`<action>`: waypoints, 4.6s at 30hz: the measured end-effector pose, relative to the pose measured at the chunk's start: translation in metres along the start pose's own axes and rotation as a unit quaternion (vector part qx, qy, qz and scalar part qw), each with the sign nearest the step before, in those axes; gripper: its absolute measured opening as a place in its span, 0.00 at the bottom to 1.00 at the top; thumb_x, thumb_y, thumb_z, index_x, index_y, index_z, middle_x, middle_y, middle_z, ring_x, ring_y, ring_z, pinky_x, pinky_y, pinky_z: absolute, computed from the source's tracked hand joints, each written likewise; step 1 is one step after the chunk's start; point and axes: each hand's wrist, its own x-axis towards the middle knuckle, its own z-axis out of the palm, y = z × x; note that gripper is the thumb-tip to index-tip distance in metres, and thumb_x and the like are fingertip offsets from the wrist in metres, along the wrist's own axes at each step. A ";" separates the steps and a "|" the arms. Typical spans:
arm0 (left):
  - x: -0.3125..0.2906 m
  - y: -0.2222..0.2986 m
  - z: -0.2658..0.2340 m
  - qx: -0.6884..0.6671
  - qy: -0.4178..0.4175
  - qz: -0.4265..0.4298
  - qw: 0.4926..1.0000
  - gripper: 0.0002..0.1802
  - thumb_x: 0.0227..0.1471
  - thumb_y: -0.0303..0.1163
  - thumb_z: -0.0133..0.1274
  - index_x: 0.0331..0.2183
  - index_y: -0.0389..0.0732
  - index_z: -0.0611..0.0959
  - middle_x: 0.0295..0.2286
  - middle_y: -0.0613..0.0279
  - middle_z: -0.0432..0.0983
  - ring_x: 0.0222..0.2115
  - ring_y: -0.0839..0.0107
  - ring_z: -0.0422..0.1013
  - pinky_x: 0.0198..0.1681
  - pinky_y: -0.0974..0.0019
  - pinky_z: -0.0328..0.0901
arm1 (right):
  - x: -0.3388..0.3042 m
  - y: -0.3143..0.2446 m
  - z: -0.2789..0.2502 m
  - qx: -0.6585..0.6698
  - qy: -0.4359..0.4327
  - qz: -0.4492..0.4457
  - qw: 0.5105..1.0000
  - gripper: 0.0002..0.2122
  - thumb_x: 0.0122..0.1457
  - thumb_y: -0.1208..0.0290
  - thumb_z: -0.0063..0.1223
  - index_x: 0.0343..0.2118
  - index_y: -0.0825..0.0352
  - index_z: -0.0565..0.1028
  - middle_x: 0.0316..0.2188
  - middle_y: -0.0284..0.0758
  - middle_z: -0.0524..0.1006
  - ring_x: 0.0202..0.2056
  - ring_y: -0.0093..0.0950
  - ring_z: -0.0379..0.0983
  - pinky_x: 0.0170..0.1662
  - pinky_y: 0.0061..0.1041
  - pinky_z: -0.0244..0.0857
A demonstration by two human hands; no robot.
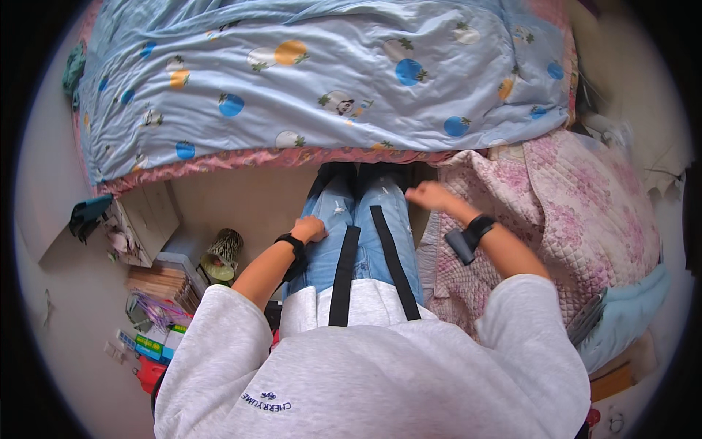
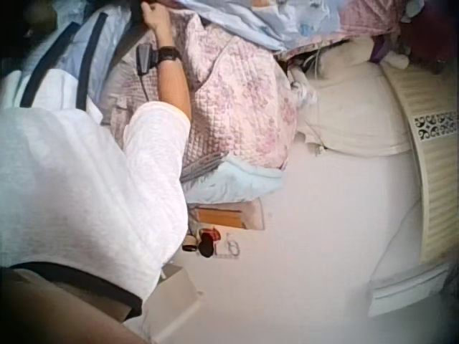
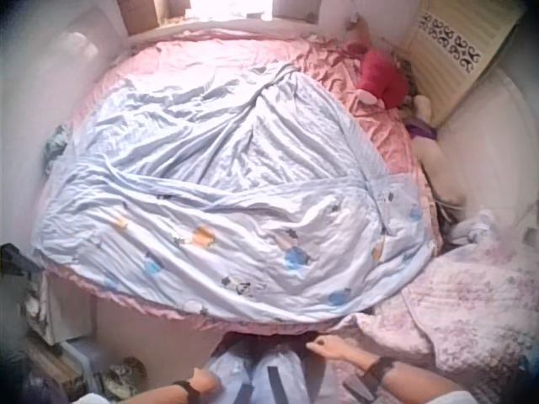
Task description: The person picks up a light-colored cloth from a desk, spreads a blue patterned blanket across a bed, and folds it in half and then into a smaller rectangle by hand.
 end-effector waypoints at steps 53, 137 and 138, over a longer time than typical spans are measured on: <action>-0.127 -0.363 0.182 -0.460 0.376 0.007 0.804 0.13 0.40 0.37 0.39 0.23 0.36 0.69 0.22 0.54 0.66 0.25 0.62 0.63 0.27 0.66 0.58 | 0.054 -0.306 0.137 -0.100 -0.051 -0.149 0.982 0.10 0.43 0.68 0.36 0.24 0.68 0.67 0.21 0.40 0.69 0.25 0.35 0.65 0.30 0.27 0.58; -0.299 -1.092 -0.129 -0.192 0.154 -0.319 0.915 0.23 0.32 0.38 0.47 0.33 0.35 0.67 0.25 0.54 0.66 0.20 0.66 0.64 0.20 0.65 0.60 | 0.329 -0.719 0.230 -0.007 -0.108 -0.021 0.994 0.12 0.39 0.66 0.38 0.23 0.70 0.69 0.21 0.40 0.70 0.24 0.31 0.66 0.27 0.26 0.58; -0.302 -1.080 -0.132 -0.205 0.139 -0.321 0.914 0.25 0.32 0.38 0.47 0.36 0.35 0.66 0.29 0.53 0.66 0.24 0.63 0.65 0.24 0.64 0.61 | 0.324 -0.727 0.236 0.004 -0.076 -0.032 0.997 0.12 0.39 0.66 0.38 0.22 0.70 0.69 0.21 0.40 0.70 0.24 0.33 0.66 0.28 0.27 0.59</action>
